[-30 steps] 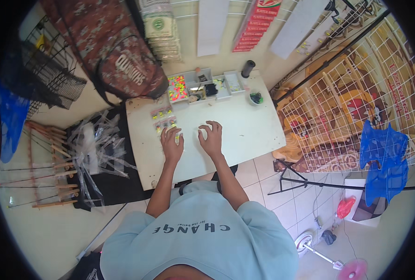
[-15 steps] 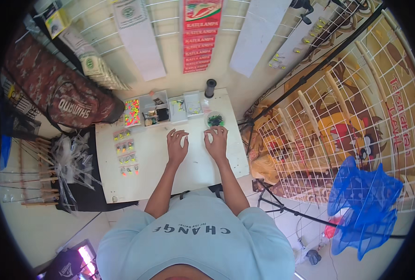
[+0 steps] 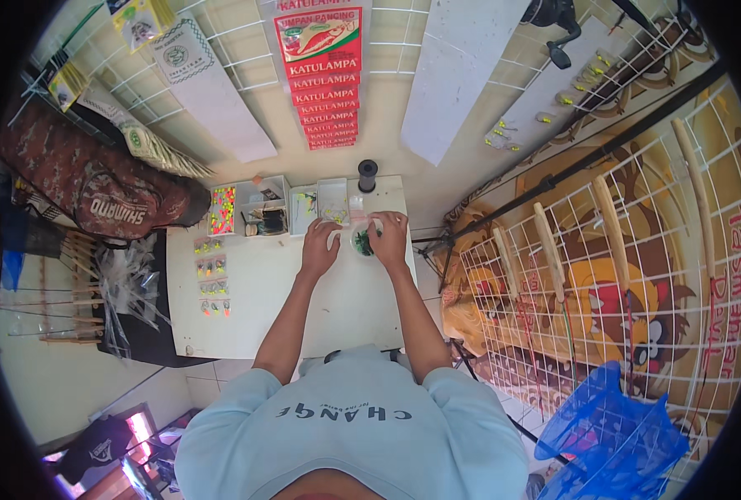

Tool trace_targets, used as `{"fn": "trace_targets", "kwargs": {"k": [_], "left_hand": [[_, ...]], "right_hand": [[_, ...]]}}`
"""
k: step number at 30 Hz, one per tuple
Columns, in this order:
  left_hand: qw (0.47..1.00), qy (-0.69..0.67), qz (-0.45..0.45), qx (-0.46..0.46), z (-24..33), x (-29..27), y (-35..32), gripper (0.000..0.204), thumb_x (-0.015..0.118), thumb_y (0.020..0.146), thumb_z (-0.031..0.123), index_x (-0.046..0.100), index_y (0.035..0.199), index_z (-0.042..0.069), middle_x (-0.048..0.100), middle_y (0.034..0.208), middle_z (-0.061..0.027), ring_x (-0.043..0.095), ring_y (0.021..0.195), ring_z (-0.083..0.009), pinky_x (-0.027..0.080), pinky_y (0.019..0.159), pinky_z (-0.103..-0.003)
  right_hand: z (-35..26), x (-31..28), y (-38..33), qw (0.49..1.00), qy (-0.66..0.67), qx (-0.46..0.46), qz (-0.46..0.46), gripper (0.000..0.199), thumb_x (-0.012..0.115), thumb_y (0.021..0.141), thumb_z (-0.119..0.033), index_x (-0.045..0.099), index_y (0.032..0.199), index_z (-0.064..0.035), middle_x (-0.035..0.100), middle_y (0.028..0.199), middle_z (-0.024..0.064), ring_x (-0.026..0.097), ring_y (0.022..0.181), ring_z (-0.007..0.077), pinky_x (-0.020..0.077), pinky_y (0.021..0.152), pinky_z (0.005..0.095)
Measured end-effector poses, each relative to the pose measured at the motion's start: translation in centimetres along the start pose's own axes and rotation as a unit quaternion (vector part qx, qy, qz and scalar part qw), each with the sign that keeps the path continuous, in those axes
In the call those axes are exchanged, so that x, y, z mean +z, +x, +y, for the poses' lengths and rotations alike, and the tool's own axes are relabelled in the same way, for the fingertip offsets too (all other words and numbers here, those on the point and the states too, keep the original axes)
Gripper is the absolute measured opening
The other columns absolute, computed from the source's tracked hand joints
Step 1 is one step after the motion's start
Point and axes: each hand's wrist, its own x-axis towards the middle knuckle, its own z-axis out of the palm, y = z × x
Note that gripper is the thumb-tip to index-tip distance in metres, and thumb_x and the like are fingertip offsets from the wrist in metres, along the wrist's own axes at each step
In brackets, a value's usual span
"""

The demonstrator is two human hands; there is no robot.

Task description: Assembling fishing rigs by threading small green beads onto hooks.

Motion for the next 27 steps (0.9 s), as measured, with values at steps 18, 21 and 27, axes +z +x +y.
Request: {"fn": "trace_targets", "kwargs": {"k": [18, 21, 27], "left_hand": [[0.998, 0.052, -0.016, -0.010, -3.1, 3.0, 5.0, 0.030, 0.062, 0.081, 0.011, 0.061, 0.111, 0.013, 0.059, 0.117, -0.0105, 0.037, 0.128, -0.0394, 0.030, 0.108, -0.047], [0.998, 0.049, -0.022, -0.025, -2.8, 2.8, 5.5, 0.030, 0.062, 0.081, 0.012, 0.061, 0.111, 0.013, 0.059, 0.116, -0.0093, 0.037, 0.127, -0.0395, 0.029, 0.108, -0.047], [0.999, 0.043, -0.019, -0.025, -3.3, 2.7, 5.4, 0.029, 0.061, 0.081, 0.011, 0.061, 0.110, 0.013, 0.059, 0.116, -0.0079, 0.039, 0.124, -0.0380, 0.031, 0.105, -0.048]], "right_hand": [[3.2, 8.5, 6.4, 0.953, -0.243, 0.027, -0.180, 0.035, 0.074, 0.068, -0.018, 0.069, 0.103, -0.0171, 0.064, 0.098, 0.0100, 0.053, 0.098, 0.0327, 0.0454, 0.083, 0.0439], [3.8, 8.7, 6.7, 0.954, -0.254, 0.024, -0.157, 0.024, 0.074, 0.066, -0.015, 0.071, 0.090, -0.0150, 0.064, 0.092, 0.0087, 0.054, 0.095, 0.0303, 0.0455, 0.080, 0.0427], [3.6, 8.5, 6.5, 0.965, -0.202, 0.035, -0.162, 0.013, 0.075, 0.067, -0.014, 0.069, 0.079, -0.0125, 0.062, 0.095, 0.0086, 0.054, 0.093, 0.0288, 0.0452, 0.077, 0.0404]]}}
